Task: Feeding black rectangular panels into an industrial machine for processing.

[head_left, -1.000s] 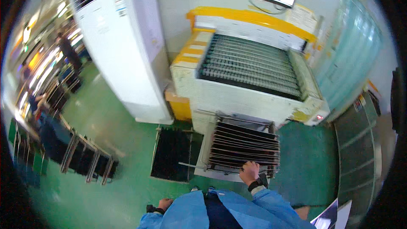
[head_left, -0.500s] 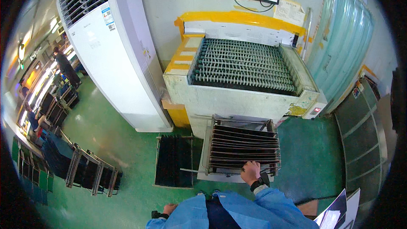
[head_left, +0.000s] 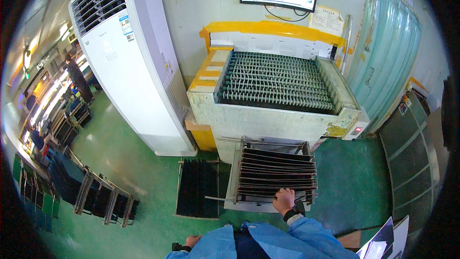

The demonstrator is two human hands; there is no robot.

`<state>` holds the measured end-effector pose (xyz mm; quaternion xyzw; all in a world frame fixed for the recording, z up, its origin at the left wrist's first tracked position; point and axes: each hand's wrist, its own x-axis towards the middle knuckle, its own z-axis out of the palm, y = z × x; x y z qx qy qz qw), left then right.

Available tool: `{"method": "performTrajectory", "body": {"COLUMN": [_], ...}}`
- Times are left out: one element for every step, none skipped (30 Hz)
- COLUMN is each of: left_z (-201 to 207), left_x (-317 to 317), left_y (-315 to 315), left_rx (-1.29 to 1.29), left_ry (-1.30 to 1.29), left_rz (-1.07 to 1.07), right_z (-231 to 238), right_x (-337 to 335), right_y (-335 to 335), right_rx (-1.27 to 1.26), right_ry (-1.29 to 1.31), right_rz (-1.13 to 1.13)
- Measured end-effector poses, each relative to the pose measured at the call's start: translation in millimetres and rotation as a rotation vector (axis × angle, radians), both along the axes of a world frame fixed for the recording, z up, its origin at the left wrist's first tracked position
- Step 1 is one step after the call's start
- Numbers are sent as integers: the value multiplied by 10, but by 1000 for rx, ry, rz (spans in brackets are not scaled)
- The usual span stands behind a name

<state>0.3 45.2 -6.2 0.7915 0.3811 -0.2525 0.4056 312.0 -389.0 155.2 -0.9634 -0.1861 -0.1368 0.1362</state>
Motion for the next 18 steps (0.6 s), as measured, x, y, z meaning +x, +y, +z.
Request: {"method": "performTrajectory", "body": {"left_z": [-12,-36,-61,-59,-1,60,122,180,207,174,140,107,74,39,8,-19,-79,-137], "left_x": [-44,-81,-114,-105,-61,-21,-2,15,24,10,-3,-25,-64,-98,-136,-148,-166,-181], "left_y": [23,41,62,62,27,-9,-35,-59,-64,-38,-17,0,-31,-69,-102,-89,-58,-26], "left_rx": [5,0,-4,-2,-9,-15,-13,6,26,29,33,38,35,30,24,25,30,34], "left_ry": [-1,-43,-85,-87,-50,-13,-15,-10,-5,-6,-5,-4,-1,12,24,23,6,-10], "left_rz": [7,-13,-32,-32,13,58,60,49,37,41,17,-6,-7,41,89,88,59,29], "right_z": [20,39,52,50,45,40,36,31,30,38,50,57,46,34,26,18,16,18], "right_x": [-1,-6,-9,-8,-8,-10,-9,-10,-12,-13,-15,-14,-41,-66,-92,-100,-102,-100], "right_y": [19,27,34,31,16,4,5,7,10,23,35,47,18,-14,-39,-33,-23,-13], "right_rx": [5,9,14,15,6,-3,-1,-18,-36,-33,-39,-46,-48,-46,-43,-42,-34,-25], "right_ry": [-1,-3,-6,-7,7,21,19,6,-7,-9,6,20,23,10,-3,-4,3,10], "right_rz": [7,16,26,26,18,10,12,5,-1,2,-3,-8,-8,3,14,12,11,9]}}
